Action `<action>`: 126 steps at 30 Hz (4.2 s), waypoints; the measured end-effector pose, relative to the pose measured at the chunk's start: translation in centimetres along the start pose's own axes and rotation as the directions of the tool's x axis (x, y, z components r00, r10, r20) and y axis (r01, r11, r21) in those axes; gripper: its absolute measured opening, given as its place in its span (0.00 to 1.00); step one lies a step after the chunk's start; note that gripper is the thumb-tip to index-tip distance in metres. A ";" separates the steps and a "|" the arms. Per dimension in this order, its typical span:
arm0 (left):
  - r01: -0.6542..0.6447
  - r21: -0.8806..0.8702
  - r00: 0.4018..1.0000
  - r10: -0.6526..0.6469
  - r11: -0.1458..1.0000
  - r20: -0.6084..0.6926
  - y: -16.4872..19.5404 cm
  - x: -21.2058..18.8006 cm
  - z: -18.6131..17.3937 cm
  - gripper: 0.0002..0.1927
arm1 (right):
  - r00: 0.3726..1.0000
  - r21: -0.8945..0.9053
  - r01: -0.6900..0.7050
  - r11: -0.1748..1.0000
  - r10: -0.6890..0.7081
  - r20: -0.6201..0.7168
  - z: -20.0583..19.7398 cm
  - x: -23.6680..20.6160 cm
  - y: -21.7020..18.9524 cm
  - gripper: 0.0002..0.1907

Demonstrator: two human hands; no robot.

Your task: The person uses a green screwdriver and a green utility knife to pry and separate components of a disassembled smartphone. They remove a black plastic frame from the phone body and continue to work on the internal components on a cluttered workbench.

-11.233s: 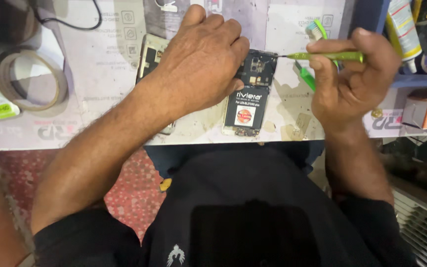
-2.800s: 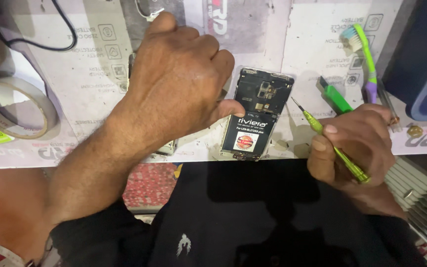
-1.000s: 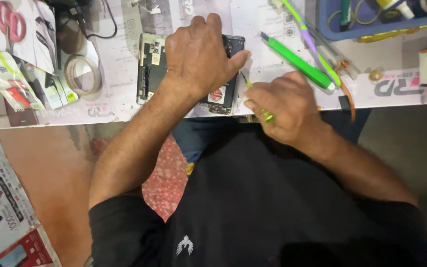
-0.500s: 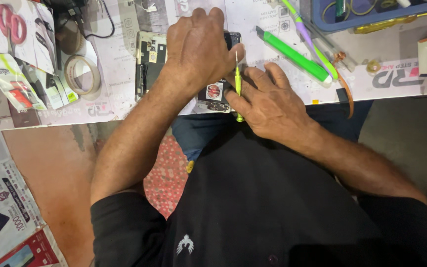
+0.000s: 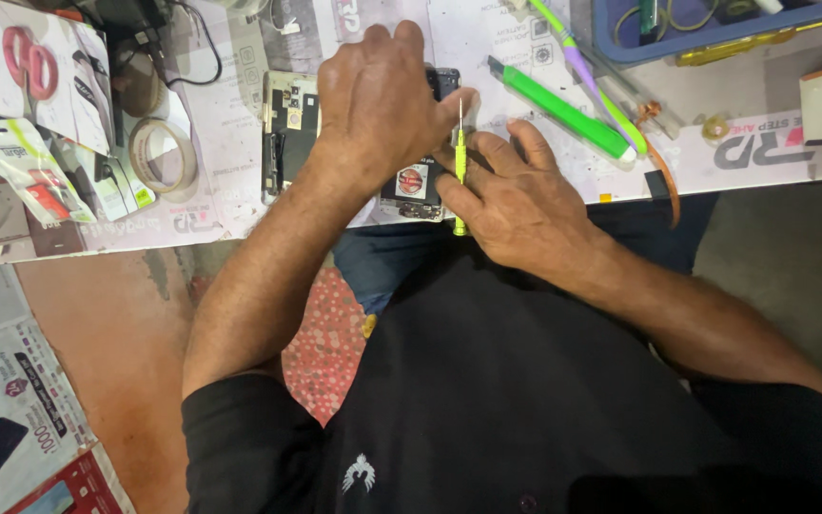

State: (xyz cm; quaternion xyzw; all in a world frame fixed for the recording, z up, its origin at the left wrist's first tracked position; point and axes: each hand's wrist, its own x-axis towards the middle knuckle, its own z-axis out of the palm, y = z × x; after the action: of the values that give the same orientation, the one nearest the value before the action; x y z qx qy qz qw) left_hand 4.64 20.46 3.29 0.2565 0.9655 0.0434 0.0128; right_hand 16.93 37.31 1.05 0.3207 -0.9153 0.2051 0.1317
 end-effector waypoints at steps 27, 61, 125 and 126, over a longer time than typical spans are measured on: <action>-0.017 0.008 0.999 0.017 1.000 -0.048 0.5 0.2 0.4 0.28 | 1.000 0.034 -0.021 0.999 0.021 -0.003 0.1 0.0 0.2 0.10; -0.004 -0.021 0.998 0.002 1.000 -0.064 0.2 0.2 0.9 0.27 | 0.999 0.039 -0.034 0.999 0.035 -0.015 0.5 0.0 0.1 0.08; -0.166 -0.478 0.930 -0.025 0.863 -0.368 -1.9 -5.6 3.0 0.56 | 0.880 0.416 -0.273 0.867 0.400 -0.256 0.8 -1.0 5.3 0.26; -0.156 -0.482 0.936 -0.027 0.862 -0.352 -1.9 -5.7 3.0 0.56 | 0.881 0.410 -0.264 0.873 0.392 -0.265 0.9 -1.1 5.4 0.26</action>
State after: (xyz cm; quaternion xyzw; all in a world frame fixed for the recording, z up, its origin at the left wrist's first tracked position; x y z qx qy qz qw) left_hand 8.80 16.18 0.12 0.2653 0.8983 0.3379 -0.0926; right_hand 14.23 41.36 -1.72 0.1364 -0.8662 0.4420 0.1890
